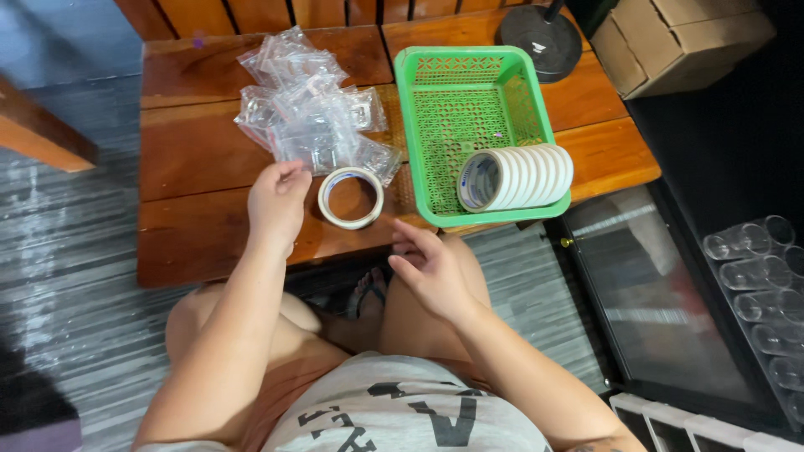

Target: The person unpacks a plastic bag containing small clear plastic bags and places them on a wooden chair. They then pick up a stack of clear adhesive tape rolls and place them one by one into a green plastic basket.

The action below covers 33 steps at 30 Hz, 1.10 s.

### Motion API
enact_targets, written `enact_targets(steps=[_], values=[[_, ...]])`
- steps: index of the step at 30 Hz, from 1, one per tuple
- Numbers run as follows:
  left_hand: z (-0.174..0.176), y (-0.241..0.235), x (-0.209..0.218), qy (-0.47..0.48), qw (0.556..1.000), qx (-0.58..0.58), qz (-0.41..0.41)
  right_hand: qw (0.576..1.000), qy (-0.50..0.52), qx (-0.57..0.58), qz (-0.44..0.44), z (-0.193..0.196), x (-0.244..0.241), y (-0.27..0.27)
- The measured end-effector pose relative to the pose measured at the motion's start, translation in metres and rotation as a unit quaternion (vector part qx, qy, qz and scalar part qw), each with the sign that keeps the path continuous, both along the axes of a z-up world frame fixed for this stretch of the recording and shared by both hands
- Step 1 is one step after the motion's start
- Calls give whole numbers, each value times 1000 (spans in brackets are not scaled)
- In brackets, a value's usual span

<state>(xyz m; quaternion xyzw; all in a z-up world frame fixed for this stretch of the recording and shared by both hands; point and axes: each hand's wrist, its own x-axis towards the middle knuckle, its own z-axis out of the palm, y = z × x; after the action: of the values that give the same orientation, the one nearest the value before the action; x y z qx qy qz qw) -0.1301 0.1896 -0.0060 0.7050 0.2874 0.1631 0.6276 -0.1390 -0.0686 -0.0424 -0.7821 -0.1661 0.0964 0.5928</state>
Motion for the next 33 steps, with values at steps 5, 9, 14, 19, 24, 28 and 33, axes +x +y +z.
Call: enact_targets(steps=[5, 9, 14, 19, 24, 28, 33], values=[[-42, 10, -1, 19, 1000, 19, -9, 994, 41, 101, -23, -42, 15, 30], [-61, 7, 1, 3, 999, 23, -35, 990, 60, 120, -46, -54, 30, 41], [-64, 5, 1, 4, 994, 92, -57, 991, 86, 94, -42, -50, 42, 44], [-54, 3, -8, 28, 991, 109, -76, 993, 107, 57, 6, -30, 42, 39], [-52, 3, -11, 22, 990, 114, -82, 992, 95, 77, 25, -39, 47, 35], [-41, 0, -17, 17, 993, 76, -83, 993, 71, 68, 64, -43, 51, 31], [-34, -3, -18, 10, 995, 60, -77, 993, 66, 69, 70, -54, 57, 29]])
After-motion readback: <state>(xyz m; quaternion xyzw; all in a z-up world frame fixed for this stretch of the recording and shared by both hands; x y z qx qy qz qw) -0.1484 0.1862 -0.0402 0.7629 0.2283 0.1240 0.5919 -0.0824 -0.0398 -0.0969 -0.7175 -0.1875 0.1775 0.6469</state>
